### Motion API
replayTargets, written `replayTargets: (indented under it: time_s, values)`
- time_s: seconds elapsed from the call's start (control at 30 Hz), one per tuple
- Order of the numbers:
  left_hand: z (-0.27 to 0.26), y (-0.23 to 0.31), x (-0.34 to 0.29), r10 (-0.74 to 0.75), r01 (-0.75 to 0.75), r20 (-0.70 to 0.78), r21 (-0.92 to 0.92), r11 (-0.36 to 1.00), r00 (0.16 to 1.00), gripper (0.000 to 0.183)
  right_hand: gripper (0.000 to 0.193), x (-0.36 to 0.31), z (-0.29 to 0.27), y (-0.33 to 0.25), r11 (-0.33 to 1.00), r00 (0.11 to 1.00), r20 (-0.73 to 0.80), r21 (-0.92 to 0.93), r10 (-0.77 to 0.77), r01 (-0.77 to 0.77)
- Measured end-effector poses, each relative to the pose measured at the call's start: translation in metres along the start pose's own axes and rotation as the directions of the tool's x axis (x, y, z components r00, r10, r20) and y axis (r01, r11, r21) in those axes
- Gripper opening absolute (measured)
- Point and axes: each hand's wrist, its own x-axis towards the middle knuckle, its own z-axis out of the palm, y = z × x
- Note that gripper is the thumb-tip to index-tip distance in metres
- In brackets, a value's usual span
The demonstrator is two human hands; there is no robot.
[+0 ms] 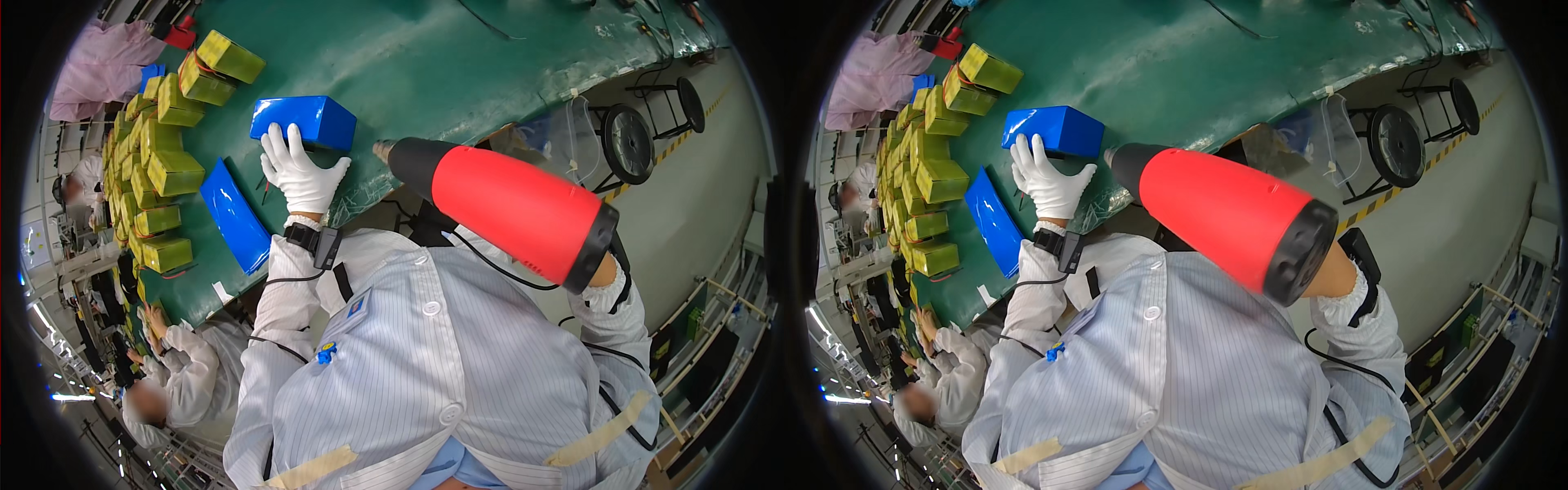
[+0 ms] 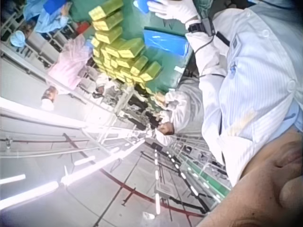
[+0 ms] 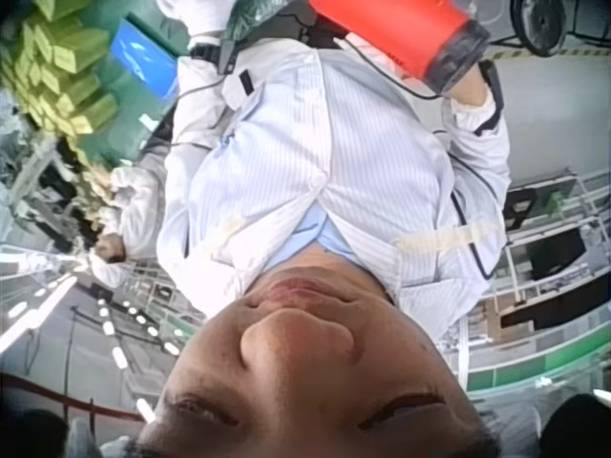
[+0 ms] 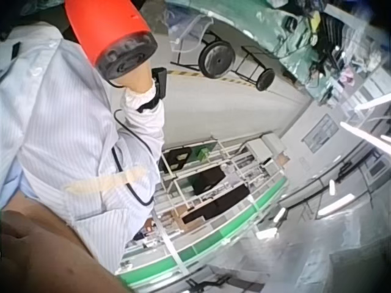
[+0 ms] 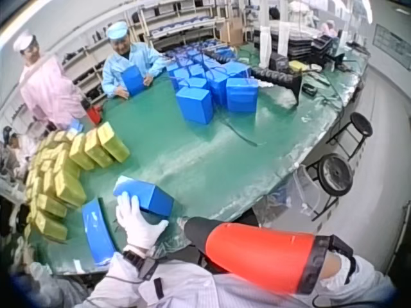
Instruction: Using a heat gun to shrink-wrap blue plastic casings onto lithium battery packs at an assembly line workstation.
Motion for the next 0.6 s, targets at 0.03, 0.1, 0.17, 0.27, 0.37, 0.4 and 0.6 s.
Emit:
replayTargets:
  time_s: [0.03, 0.1, 0.17, 0.27, 0.37, 0.4, 0.6]
  values:
    - [0.003, 0.003, -0.002, 0.005, -0.005, -0.031, 0.013, 1.000, 1.000, 0.123, 0.054, 0.002, 0.001, 0.001, 1.000, 1.000, 0.002, -0.012, -0.010, 0.010]
    - [0.007, 0.008, -0.004, 0.009, -0.007, -0.058, 0.030, 1.000, 0.998, 0.123, 0.054, 0.004, 0.001, 0.002, 0.999, 1.000, 0.005, -0.030, -0.013, 0.014]
    - [0.012, 0.013, -0.006, 0.007, -0.004, -0.071, 0.030, 1.000, 0.997, 0.122, 0.055, 0.004, -0.001, 0.002, 0.999, 1.000, 0.015, -0.044, -0.009, 0.009]
    - [0.018, 0.015, -0.007, -0.001, 0.003, -0.097, 0.023, 1.000, 0.995, 0.122, 0.056, 0.004, -0.001, 0.001, 0.999, 1.000, 0.024, -0.051, -0.013, 0.014]
    - [0.021, 0.015, -0.006, -0.008, 0.010, -0.108, 0.017, 1.000, 0.994, 0.122, 0.056, 0.004, -0.002, 0.002, 0.998, 0.999, 0.029, -0.059, -0.019, 0.021]
    - [0.021, 0.014, -0.006, -0.007, 0.009, -0.110, 0.022, 1.000, 0.994, 0.122, 0.057, 0.004, -0.002, 0.002, 0.998, 0.999, 0.030, -0.061, -0.023, 0.025]
    - [0.018, 0.010, -0.016, 0.030, -0.029, -0.101, 0.008, 1.000, 0.994, 0.116, 0.058, 0.003, -0.001, 0.004, 0.997, 0.999, 0.035, -0.072, -0.031, 0.034]
